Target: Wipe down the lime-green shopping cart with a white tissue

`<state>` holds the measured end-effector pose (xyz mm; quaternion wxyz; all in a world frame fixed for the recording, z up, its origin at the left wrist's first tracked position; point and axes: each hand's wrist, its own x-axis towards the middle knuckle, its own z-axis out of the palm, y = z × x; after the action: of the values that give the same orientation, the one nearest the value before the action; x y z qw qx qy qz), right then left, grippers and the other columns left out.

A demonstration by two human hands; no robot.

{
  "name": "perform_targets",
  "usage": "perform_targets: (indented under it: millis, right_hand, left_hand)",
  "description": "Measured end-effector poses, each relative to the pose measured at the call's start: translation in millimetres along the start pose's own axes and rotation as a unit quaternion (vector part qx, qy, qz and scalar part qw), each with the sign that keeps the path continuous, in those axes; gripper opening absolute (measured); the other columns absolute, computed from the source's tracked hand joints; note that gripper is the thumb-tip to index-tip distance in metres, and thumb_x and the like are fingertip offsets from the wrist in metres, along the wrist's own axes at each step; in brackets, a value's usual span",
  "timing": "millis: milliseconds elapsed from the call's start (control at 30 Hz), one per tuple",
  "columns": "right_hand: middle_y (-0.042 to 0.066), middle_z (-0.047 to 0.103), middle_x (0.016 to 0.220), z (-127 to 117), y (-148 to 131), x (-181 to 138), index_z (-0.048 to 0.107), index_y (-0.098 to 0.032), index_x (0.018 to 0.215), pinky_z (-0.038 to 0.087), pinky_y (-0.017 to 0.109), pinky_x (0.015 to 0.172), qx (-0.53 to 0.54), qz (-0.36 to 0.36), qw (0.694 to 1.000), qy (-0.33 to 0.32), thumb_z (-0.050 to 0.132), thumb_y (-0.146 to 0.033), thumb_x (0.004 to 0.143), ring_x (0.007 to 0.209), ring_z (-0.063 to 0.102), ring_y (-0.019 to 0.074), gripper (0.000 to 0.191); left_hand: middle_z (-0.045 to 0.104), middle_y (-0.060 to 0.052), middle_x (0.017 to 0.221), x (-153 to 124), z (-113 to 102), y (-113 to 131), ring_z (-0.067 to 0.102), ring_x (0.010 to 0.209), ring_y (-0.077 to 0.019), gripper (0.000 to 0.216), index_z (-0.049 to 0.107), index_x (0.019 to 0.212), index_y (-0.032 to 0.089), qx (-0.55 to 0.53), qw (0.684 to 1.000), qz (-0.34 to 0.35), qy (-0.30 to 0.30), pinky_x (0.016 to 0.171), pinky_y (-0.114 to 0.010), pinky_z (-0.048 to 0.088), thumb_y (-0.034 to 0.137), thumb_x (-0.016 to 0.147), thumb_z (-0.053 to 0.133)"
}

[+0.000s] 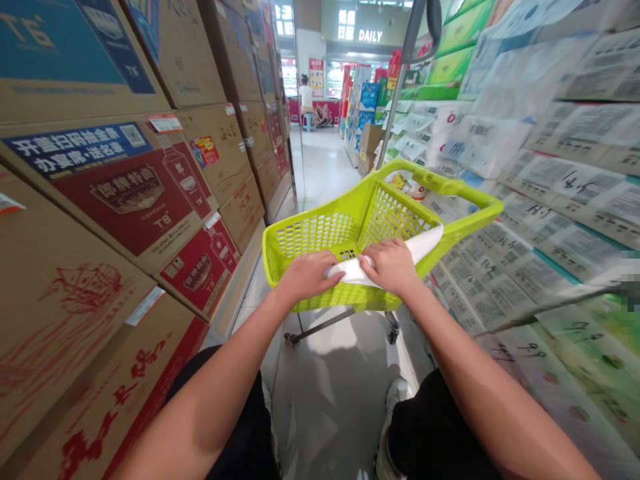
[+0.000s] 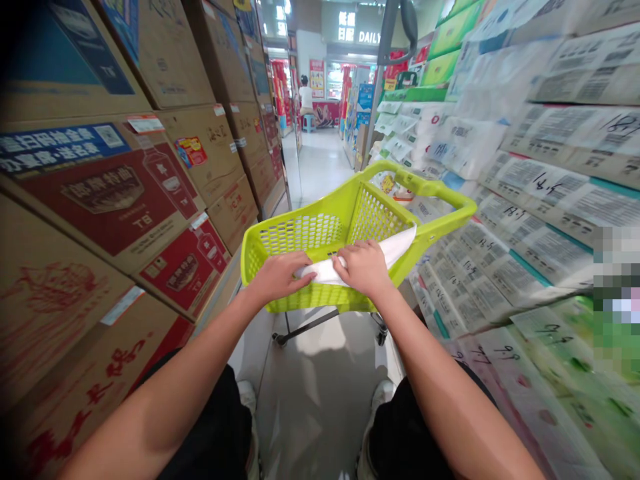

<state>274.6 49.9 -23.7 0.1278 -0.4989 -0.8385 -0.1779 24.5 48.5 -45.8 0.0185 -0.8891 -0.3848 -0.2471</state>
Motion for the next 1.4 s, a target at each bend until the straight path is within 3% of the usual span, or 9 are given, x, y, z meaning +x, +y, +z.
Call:
perform_targets:
  millis: [233,400,567,667,733,867,967,1200,1400]
  right_hand:
    - [0.011,0.079,0.109,29,4,1,0.075,-0.020,0.123,0.038,0.043,0.093,0.098,-0.097,0.985,0.103,0.043,-0.041,0.113,0.102,0.062,0.0274,0.039]
    - [0.010,0.078,0.115,23,12,3,0.074,-0.022,0.118,0.045,0.043,0.098,0.265,-0.122,0.946,0.143,0.043,-0.036,0.112,0.109,0.066,0.0265,0.034]
    - [0.006,0.076,0.093,8,1,0,0.073,-0.022,0.099,0.049,0.036,0.079,0.435,-0.086,0.891,0.093,0.045,-0.044,0.110,0.084,0.068,0.0222,0.037]
    - [0.004,0.076,0.088,5,-5,1,0.073,-0.022,0.092,0.050,0.035,0.075,0.487,-0.067,0.868,0.066,0.046,-0.048,0.109,0.079,0.068,0.0214,0.041]
    - [0.006,0.078,0.096,1,-6,2,0.074,-0.022,0.098,0.052,0.037,0.084,0.475,-0.085,0.872,0.084,0.047,-0.046,0.109,0.089,0.071,0.0229,0.038]
    - [0.014,0.076,0.127,-7,7,2,0.072,-0.018,0.125,0.043,0.047,0.108,0.261,-0.087,0.953,0.128,0.053,-0.046,0.105,0.123,0.066,0.0321,0.039]
    - [0.016,0.079,0.115,-8,26,-2,0.076,-0.016,0.119,0.041,0.049,0.106,0.119,-0.039,0.989,0.081,0.055,-0.049,0.105,0.111,0.068,0.0342,0.041]
    - [0.010,0.081,0.109,-6,53,-3,0.079,-0.023,0.118,0.045,0.041,0.098,0.175,-0.097,0.979,0.032,0.041,-0.041,0.112,0.100,0.071,0.0252,0.042]
    - [0.011,0.069,0.146,-5,20,8,0.070,-0.026,0.141,0.032,0.059,0.120,0.073,0.034,0.982,0.170,0.047,-0.024,0.105,0.139,0.055,0.0342,0.042]
  left_hand:
    - [0.073,-0.006,0.098,-3,3,-32,0.070,0.090,-0.0194,0.028,0.067,0.089,0.022,-0.033,0.992,0.034,0.119,0.078,-0.033,0.052,0.040,0.106,0.054]
    - [0.064,-0.004,0.081,-10,1,-40,0.062,0.078,-0.0199,0.026,0.056,0.078,0.024,-0.111,0.967,0.048,0.224,0.073,-0.035,0.050,0.038,0.100,0.056]
    - [0.071,-0.012,0.116,-9,-6,-44,0.067,0.100,-0.0260,0.046,0.063,0.121,0.020,-0.193,0.968,0.040,0.154,0.092,-0.043,0.054,0.060,0.099,0.053]
    - [0.075,-0.011,0.123,-5,-10,-41,0.071,0.103,-0.0265,0.052,0.067,0.124,0.021,-0.216,0.975,0.016,0.055,0.099,-0.044,0.053,0.065,0.099,0.054]
    - [0.079,-0.007,0.119,-3,-10,-38,0.073,0.102,-0.0264,0.047,0.072,0.117,0.023,-0.201,0.979,-0.015,-0.007,0.097,-0.042,0.054,0.064,0.097,0.060]
    - [0.082,-0.004,0.110,-1,-9,-36,0.075,0.101,-0.0247,0.031,0.077,0.107,0.024,-0.185,0.982,-0.025,-0.028,0.091,-0.037,0.054,0.050,0.099,0.062]
    - [0.081,-0.005,0.102,0,-7,-43,0.074,0.096,-0.0217,0.028,0.078,0.097,0.022,-0.216,0.976,0.004,-0.004,0.088,-0.035,0.054,0.041,0.101,0.058]
    - [0.076,-0.003,0.086,2,-7,-50,0.069,0.083,-0.0188,0.019,0.068,0.081,0.021,-0.240,0.959,-0.108,0.103,0.076,-0.032,0.052,0.032,0.091,0.056]
    - [0.075,-0.006,0.101,1,2,-39,0.070,0.098,-0.0239,0.016,0.067,0.096,0.021,-0.098,0.982,-0.118,0.108,0.092,-0.039,0.053,0.020,0.089,0.053]
